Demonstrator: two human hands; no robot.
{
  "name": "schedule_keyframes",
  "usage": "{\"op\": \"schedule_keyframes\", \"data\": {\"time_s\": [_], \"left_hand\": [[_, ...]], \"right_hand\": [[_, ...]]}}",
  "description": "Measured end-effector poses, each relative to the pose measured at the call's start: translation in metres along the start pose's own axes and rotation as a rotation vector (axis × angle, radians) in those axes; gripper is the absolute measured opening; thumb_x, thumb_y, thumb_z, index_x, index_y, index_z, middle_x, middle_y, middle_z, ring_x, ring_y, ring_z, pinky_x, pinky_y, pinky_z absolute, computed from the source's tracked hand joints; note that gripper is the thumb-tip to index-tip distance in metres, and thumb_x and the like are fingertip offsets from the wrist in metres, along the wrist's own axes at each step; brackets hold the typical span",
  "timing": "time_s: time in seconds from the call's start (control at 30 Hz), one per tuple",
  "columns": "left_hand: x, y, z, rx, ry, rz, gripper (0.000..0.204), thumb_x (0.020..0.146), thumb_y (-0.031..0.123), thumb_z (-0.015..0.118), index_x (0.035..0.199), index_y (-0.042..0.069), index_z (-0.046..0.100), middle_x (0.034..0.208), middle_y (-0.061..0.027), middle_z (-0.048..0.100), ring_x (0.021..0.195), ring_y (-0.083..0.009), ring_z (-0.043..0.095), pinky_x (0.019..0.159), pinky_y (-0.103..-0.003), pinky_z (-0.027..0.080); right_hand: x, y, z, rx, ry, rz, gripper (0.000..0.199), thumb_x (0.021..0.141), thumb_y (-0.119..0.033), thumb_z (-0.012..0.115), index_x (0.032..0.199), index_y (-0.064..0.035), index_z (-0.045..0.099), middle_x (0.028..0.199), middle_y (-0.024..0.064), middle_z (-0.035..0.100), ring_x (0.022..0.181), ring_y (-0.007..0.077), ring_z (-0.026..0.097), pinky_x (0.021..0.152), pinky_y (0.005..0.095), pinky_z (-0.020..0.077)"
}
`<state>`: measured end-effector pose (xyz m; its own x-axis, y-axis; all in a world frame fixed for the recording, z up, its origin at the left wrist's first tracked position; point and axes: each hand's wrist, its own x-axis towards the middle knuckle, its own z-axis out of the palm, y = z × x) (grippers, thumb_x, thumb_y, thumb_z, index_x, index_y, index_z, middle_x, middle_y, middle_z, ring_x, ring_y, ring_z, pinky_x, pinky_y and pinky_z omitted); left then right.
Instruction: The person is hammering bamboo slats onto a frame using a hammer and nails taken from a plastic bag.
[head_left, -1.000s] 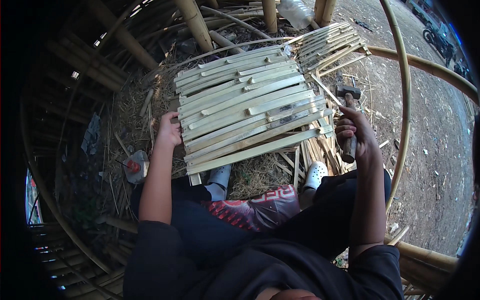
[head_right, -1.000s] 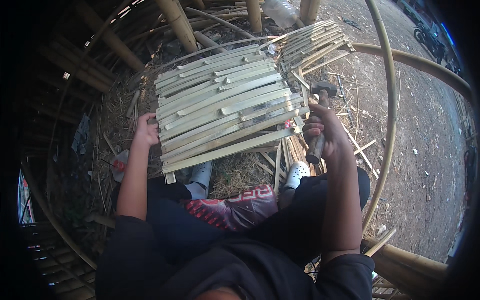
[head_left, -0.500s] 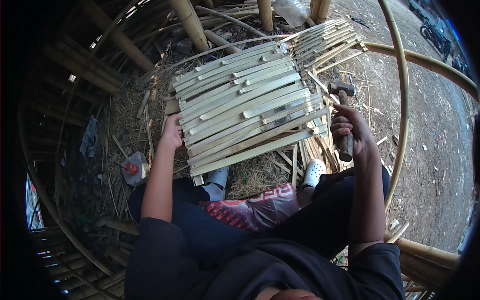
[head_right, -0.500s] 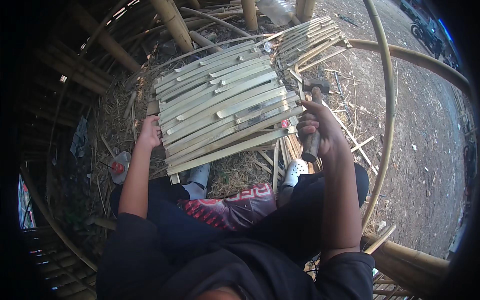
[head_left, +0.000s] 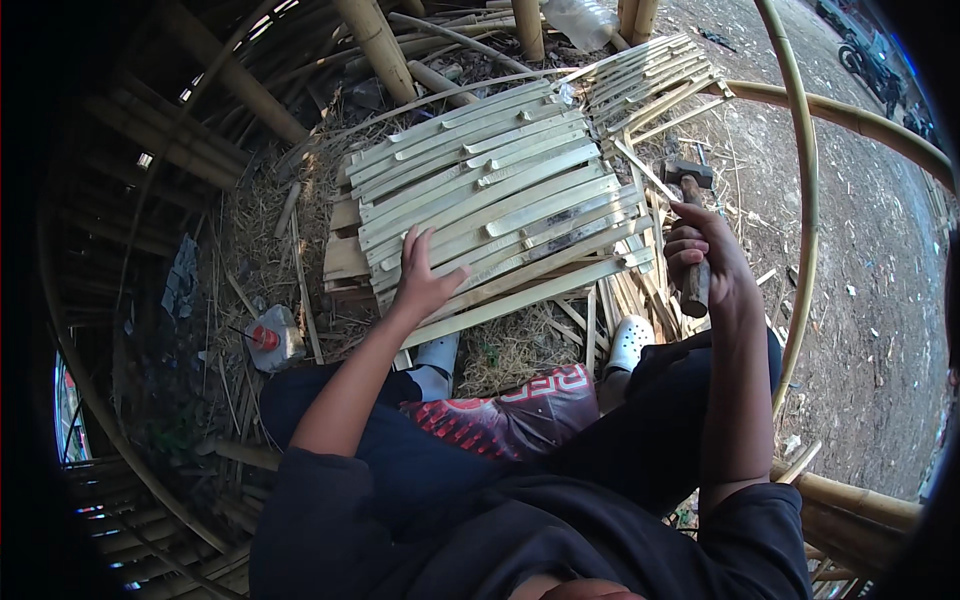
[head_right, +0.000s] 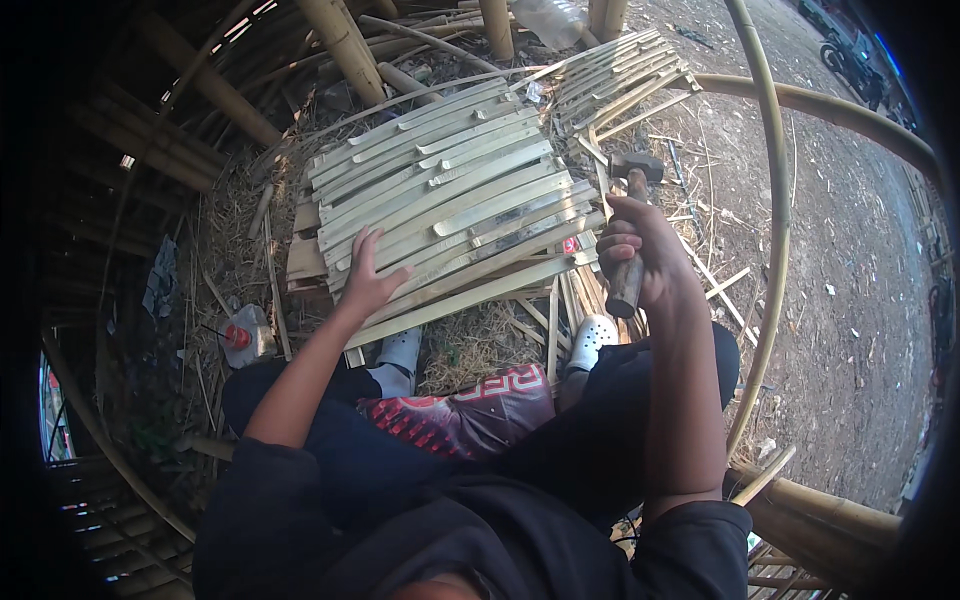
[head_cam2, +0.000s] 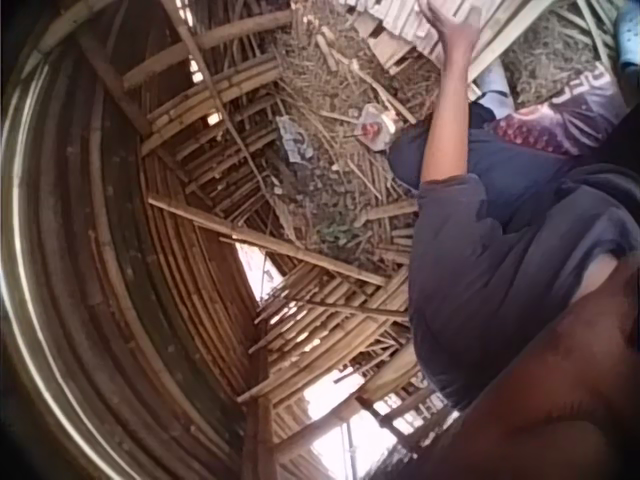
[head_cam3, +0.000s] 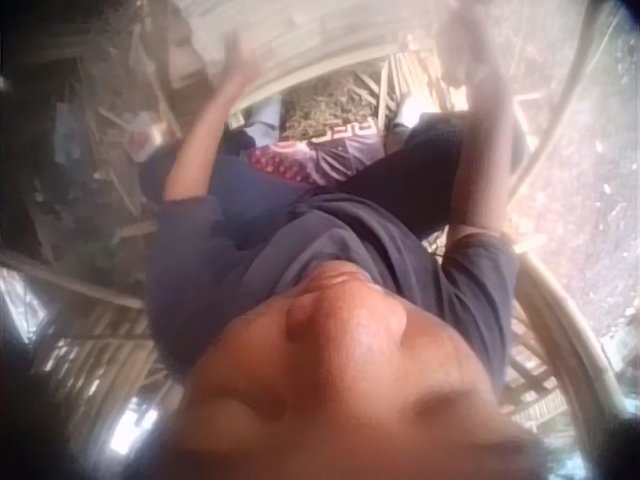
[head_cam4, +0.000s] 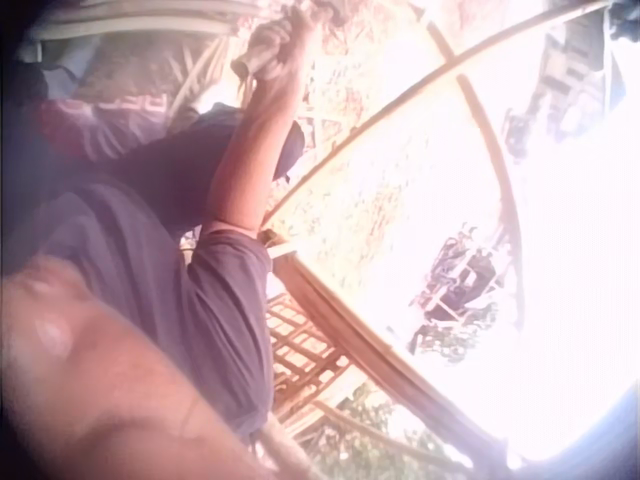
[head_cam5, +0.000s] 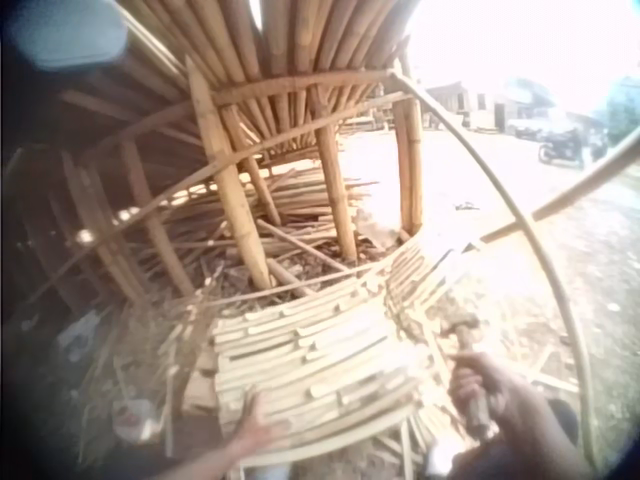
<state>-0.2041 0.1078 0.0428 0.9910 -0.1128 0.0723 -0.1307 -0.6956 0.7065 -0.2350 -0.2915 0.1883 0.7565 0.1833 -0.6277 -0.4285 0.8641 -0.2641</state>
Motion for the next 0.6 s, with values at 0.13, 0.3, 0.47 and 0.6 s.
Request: {"op": "schedule_keyframes", "data": {"time_s": [0.13,0.3,0.47,0.6], "left_hand": [[-0.04,0.046,0.042,0.394,-0.214,0.228,0.098,0.076,0.035,0.078,0.154,0.005,0.026,0.162,-0.0219,0.013,0.152,-0.0391,0.013,0.118,-0.064,0.013],[-0.046,0.022,0.068,0.826,-0.12,0.498,0.075,0.086,0.005,0.056,0.155,0.006,0.027,0.163,-0.0129,0.024,0.152,-0.0307,0.02,0.115,-0.069,0.016],[-0.044,0.022,0.07,0.855,-0.049,0.531,0.066,0.09,0.007,0.051,0.153,0.007,0.033,0.159,-0.0115,0.032,0.148,-0.0309,0.03,0.111,-0.07,0.025],[-0.044,0.025,0.062,0.926,-0.026,0.532,0.06,0.094,0.012,0.048,0.152,0.01,0.036,0.156,-0.0082,0.039,0.145,-0.0289,0.036,0.108,-0.071,0.028]], "right_hand": [[0.0,-0.001,-0.001,-0.017,0.001,-0.013,0.021,0.098,-0.011,0.056,0.094,-0.011,0.036,0.057,-0.0069,0.037,0.04,0.0014,0.037,0.03,0.0172,0.0339],[0.006,-0.003,-0.006,-0.009,-0.025,0.034,0.021,0.097,-0.01,0.058,0.093,-0.0106,0.038,0.057,-0.0068,0.037,0.041,0.0016,0.037,0.031,0.0176,0.0345],[0.012,-0.009,-0.017,0.014,-0.026,0.037,0.019,0.097,-0.01,0.057,0.092,-0.0107,0.039,0.056,-0.0074,0.035,0.041,0.0017,0.036,0.031,0.0179,0.035],[0.002,-0.007,-0.012,0.032,-0.003,0.042,0.019,0.097,-0.01,0.057,0.092,-0.0112,0.038,0.056,-0.0076,0.035,0.041,0.0014,0.037,0.03,0.0175,0.0345]]}}
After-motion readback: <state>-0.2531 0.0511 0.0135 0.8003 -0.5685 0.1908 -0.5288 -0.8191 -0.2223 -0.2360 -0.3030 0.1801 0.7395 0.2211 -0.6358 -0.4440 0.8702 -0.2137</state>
